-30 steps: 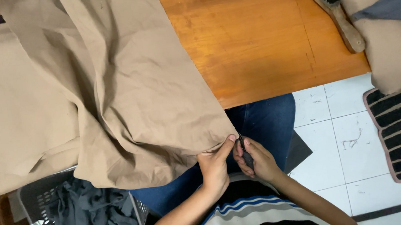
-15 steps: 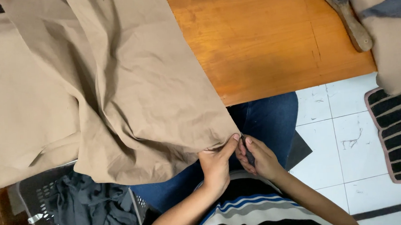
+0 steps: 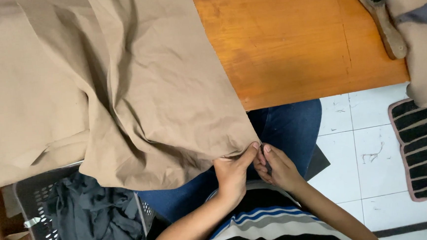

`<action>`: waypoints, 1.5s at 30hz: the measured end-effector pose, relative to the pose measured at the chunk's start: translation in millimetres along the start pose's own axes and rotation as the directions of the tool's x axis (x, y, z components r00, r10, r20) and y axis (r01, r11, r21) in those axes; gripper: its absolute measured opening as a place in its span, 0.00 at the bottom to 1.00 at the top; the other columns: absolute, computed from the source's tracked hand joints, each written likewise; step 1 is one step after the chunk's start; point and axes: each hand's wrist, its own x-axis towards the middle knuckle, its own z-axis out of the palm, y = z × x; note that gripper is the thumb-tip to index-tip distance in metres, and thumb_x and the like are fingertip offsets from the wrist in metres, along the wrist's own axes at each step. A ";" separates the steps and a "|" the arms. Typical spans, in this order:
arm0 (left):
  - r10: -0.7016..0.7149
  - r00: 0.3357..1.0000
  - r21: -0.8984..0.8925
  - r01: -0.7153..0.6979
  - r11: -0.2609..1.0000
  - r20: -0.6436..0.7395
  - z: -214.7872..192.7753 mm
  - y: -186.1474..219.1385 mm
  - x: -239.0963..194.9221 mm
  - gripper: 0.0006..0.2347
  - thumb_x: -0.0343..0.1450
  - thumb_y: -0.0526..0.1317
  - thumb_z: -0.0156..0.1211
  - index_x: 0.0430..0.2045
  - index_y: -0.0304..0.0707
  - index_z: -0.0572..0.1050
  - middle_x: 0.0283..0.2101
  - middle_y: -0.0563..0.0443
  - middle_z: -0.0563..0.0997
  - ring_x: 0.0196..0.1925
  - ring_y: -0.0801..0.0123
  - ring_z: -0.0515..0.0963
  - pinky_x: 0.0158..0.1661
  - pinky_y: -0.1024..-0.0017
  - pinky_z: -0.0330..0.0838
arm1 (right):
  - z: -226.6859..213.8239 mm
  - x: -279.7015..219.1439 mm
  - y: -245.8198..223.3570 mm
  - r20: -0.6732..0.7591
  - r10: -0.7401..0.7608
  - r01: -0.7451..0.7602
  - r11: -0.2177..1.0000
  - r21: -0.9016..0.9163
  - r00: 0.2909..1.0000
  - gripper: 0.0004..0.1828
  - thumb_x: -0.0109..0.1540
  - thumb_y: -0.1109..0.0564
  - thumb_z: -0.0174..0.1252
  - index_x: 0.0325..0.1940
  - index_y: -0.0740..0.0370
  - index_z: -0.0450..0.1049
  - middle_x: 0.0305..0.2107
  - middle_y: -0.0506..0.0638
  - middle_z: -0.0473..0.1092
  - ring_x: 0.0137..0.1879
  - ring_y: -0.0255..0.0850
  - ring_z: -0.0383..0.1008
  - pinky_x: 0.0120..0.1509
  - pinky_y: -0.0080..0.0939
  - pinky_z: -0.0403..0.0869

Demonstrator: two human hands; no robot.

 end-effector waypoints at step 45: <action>-0.029 0.998 -0.026 0.030 0.999 0.053 -4.5 2.8 -1.1 0.06 0.58 0.25 0.58 0.09 0.31 0.72 0.16 0.47 0.76 0.21 0.73 0.75 0.27 0.79 0.70 | 7.1 3.4 -1.6 -0.051 0.009 -0.008 1.000 0.008 0.999 0.23 0.61 0.41 0.33 0.19 0.60 0.54 0.11 0.48 0.52 0.10 0.33 0.48 0.12 0.28 0.52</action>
